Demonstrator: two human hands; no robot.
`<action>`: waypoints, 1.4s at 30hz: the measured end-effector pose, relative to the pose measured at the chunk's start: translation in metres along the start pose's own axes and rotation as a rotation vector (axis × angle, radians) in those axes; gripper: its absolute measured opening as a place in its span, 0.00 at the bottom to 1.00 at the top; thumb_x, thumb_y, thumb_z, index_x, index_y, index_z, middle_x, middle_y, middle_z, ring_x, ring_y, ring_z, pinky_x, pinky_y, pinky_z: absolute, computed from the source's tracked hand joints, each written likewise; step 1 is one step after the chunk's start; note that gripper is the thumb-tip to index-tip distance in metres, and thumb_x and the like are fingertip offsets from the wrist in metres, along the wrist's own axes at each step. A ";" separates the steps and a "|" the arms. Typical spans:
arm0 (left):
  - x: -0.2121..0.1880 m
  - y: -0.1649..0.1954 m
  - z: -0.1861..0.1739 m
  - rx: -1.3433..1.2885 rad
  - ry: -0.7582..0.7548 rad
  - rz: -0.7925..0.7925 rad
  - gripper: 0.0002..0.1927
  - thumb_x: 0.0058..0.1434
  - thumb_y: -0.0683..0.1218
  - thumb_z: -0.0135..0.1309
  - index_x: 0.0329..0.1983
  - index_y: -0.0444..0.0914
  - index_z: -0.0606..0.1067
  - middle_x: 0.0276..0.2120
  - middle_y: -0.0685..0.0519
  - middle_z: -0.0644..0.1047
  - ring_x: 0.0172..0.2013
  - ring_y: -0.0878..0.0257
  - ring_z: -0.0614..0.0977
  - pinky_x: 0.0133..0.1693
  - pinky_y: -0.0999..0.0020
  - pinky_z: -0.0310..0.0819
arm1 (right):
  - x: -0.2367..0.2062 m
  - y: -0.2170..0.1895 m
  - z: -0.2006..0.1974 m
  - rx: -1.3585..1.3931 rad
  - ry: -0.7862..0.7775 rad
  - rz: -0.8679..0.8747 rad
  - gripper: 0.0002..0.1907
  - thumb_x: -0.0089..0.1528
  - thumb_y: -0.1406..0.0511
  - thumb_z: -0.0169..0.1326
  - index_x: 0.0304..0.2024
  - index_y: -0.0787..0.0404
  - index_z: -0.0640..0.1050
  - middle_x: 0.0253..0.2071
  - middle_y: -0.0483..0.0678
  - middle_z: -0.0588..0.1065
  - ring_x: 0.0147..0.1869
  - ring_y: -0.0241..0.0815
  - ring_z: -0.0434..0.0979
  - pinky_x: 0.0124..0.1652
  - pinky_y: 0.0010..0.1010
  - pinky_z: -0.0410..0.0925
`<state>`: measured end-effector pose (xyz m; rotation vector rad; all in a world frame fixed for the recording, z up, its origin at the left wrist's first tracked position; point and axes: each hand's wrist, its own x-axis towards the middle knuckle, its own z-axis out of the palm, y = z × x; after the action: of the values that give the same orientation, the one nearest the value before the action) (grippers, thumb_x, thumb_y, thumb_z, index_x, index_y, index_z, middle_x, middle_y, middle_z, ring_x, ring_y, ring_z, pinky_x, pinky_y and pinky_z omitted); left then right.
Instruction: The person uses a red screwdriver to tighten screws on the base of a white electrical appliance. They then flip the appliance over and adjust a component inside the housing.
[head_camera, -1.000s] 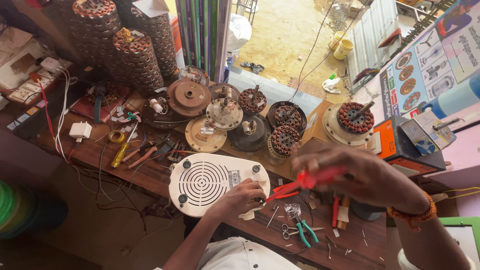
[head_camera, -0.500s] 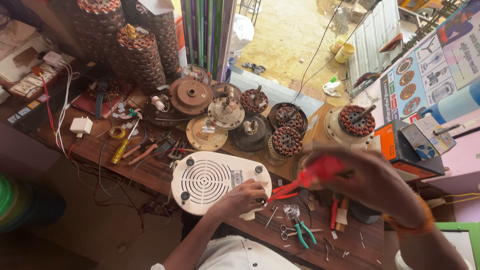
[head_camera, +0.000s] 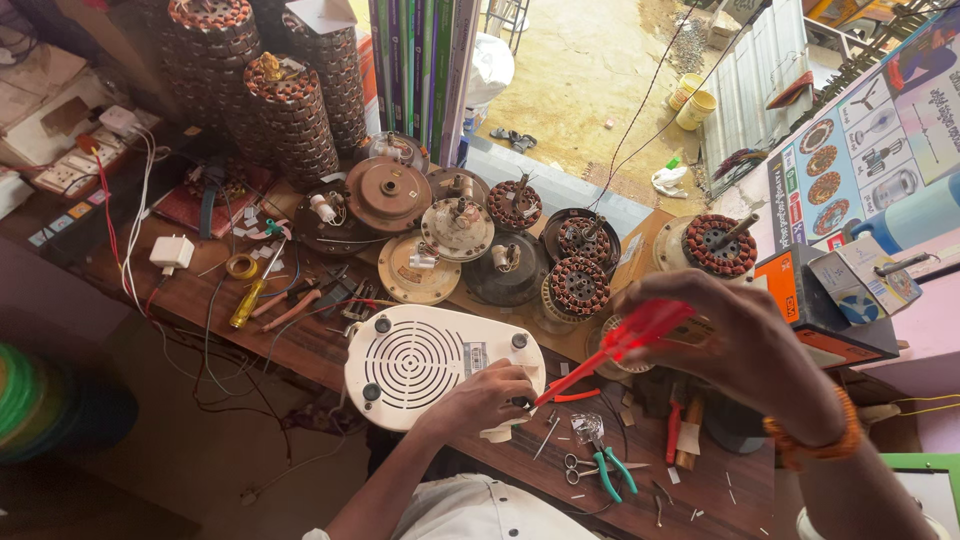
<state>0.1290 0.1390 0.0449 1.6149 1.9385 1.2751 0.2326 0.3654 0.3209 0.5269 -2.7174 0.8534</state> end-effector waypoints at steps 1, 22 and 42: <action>0.000 0.000 0.000 -0.008 -0.003 -0.007 0.10 0.58 0.44 0.64 0.41 0.38 0.79 0.42 0.51 0.77 0.49 0.54 0.77 0.52 0.59 0.72 | 0.001 0.003 -0.003 0.024 -0.012 -0.066 0.26 0.54 0.61 0.68 0.51 0.52 0.71 0.55 0.49 0.80 0.52 0.40 0.85 0.48 0.32 0.77; 0.001 0.002 -0.001 0.006 0.007 -0.012 0.12 0.57 0.44 0.65 0.42 0.37 0.79 0.46 0.51 0.78 0.51 0.52 0.77 0.53 0.58 0.72 | 0.002 0.001 0.004 -0.191 0.147 0.388 0.36 0.48 0.61 0.74 0.57 0.53 0.73 0.47 0.45 0.82 0.50 0.38 0.86 0.49 0.32 0.75; 0.000 0.002 -0.004 -0.006 0.000 -0.017 0.09 0.58 0.44 0.64 0.41 0.38 0.79 0.46 0.51 0.77 0.52 0.53 0.76 0.54 0.58 0.71 | -0.008 0.003 0.005 0.295 -0.194 -0.105 0.29 0.62 0.64 0.61 0.63 0.54 0.66 0.53 0.47 0.81 0.53 0.41 0.88 0.50 0.32 0.80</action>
<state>0.1276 0.1372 0.0487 1.5925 1.9424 1.2735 0.2380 0.3669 0.3125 0.8443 -2.7158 1.2418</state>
